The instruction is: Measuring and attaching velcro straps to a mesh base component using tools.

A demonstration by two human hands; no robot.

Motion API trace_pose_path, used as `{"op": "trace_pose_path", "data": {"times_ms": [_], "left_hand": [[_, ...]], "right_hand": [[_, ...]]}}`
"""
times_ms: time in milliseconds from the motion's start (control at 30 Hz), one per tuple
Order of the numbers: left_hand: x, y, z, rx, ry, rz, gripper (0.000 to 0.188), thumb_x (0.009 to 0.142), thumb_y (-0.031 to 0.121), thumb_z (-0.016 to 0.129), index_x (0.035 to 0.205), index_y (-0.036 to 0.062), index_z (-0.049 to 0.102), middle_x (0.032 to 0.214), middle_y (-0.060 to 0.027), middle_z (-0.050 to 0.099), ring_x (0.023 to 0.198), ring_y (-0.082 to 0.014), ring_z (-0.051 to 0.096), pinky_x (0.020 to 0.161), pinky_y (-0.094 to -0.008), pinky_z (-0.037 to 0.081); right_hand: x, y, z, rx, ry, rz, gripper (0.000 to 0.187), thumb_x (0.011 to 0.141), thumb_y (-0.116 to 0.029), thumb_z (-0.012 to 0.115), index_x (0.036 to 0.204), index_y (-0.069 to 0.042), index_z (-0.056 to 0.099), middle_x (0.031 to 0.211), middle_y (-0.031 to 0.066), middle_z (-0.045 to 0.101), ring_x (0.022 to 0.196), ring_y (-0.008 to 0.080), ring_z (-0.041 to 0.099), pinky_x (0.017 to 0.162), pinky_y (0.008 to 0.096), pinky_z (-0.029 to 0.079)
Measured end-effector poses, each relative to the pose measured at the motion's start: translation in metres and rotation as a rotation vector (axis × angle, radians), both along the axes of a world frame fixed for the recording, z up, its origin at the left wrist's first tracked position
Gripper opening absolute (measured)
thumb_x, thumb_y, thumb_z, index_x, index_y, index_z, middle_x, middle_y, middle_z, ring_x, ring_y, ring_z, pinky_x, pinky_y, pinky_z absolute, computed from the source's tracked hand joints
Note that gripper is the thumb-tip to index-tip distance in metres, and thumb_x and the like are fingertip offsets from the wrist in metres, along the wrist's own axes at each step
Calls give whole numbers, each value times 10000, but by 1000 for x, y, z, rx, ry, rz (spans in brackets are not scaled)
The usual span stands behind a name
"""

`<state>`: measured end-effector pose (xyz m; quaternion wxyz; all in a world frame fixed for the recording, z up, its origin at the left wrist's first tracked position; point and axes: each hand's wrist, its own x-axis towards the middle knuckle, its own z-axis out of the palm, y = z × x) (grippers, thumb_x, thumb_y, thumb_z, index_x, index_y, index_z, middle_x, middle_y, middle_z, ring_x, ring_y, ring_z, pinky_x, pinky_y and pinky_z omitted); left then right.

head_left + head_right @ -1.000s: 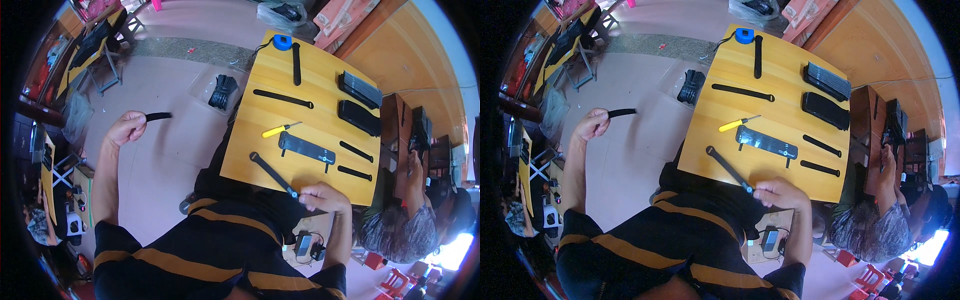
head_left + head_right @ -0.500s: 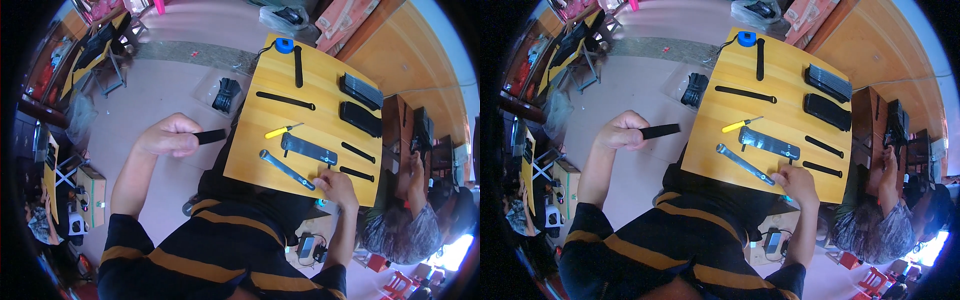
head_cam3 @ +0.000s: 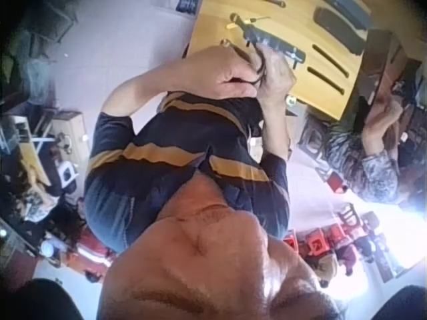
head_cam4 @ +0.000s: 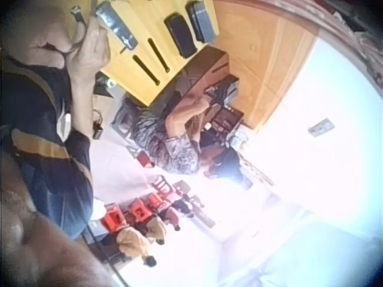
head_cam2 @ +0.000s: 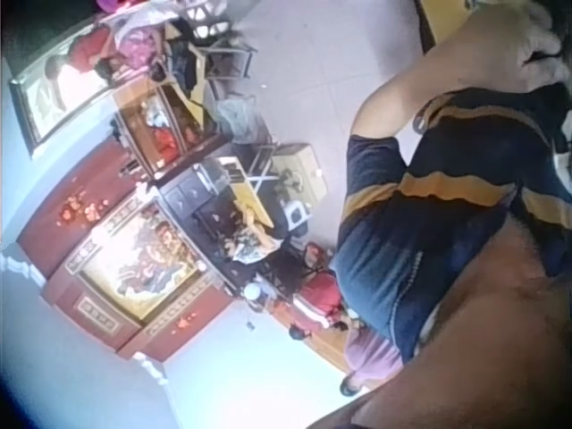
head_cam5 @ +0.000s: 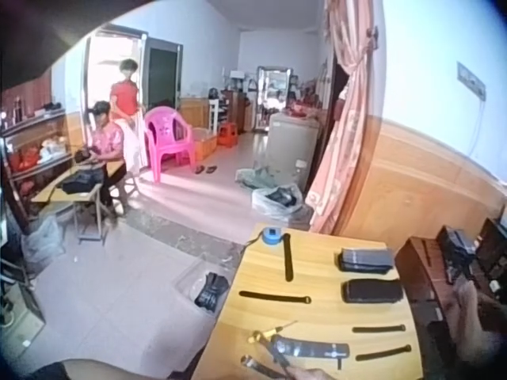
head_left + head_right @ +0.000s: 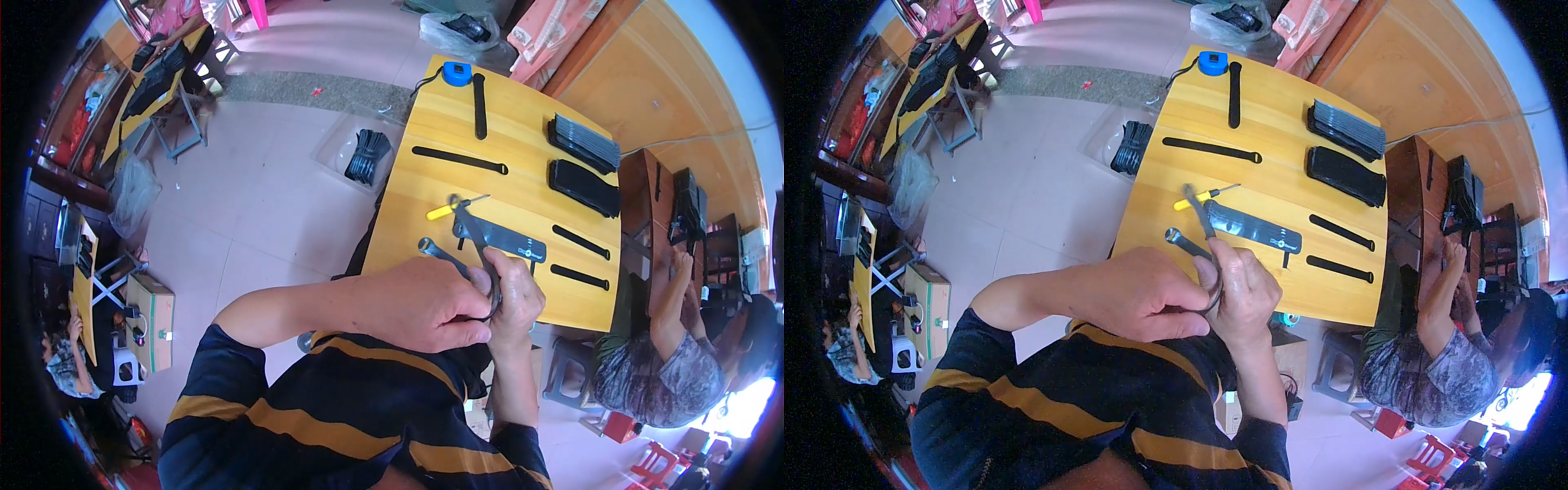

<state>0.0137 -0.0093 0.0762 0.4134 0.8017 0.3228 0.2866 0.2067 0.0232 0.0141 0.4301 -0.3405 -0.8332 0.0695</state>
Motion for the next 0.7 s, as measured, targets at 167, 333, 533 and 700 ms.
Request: {"op": "trace_pose_path", "data": {"times_ms": [167, 333, 533, 700], "left_hand": [[-11, 1, 0, -107, 19, 23, 301, 943, 309, 767, 818, 76, 621, 676, -56, 616, 561, -193, 592, 533, -317, 436], [-30, 1, -37, -143, -109, 506, 217, 949, 243, 772, 938, 54, 665, 727, 12, 620, 600, -44, 533, 530, -229, 406], [-32, 16, -82, -239, -208, 633, 164, 985, 183, 712, 987, 22, 684, 763, 17, 635, 592, -25, 507, 523, -204, 382], [-23, 17, -83, -502, -219, 567, 147, 1002, 169, 665, 936, 38, 679, 735, 18, 630, 570, -30, 505, 506, -210, 381]], "right_hand": [[9, 3, -11, -169, 280, -62, 135, 933, -65, 741, 1044, -10, 687, 823, 108, 684, 684, 188, 680, 617, 302, 527], [24, -3, -20, -702, 570, -63, 125, 1008, -115, 682, 1058, 0, 675, 831, 38, 667, 701, 85, 620, 632, 237, 511], [32, -7, -33, -898, 777, 84, 172, 1022, -142, 675, 1121, -4, 646, 842, 40, 650, 705, 84, 596, 652, 217, 495], [40, -6, -40, -954, 789, 64, 189, 1027, -152, 671, 1146, -8, 636, 862, 46, 648, 722, 86, 597, 667, 213, 501]]}}
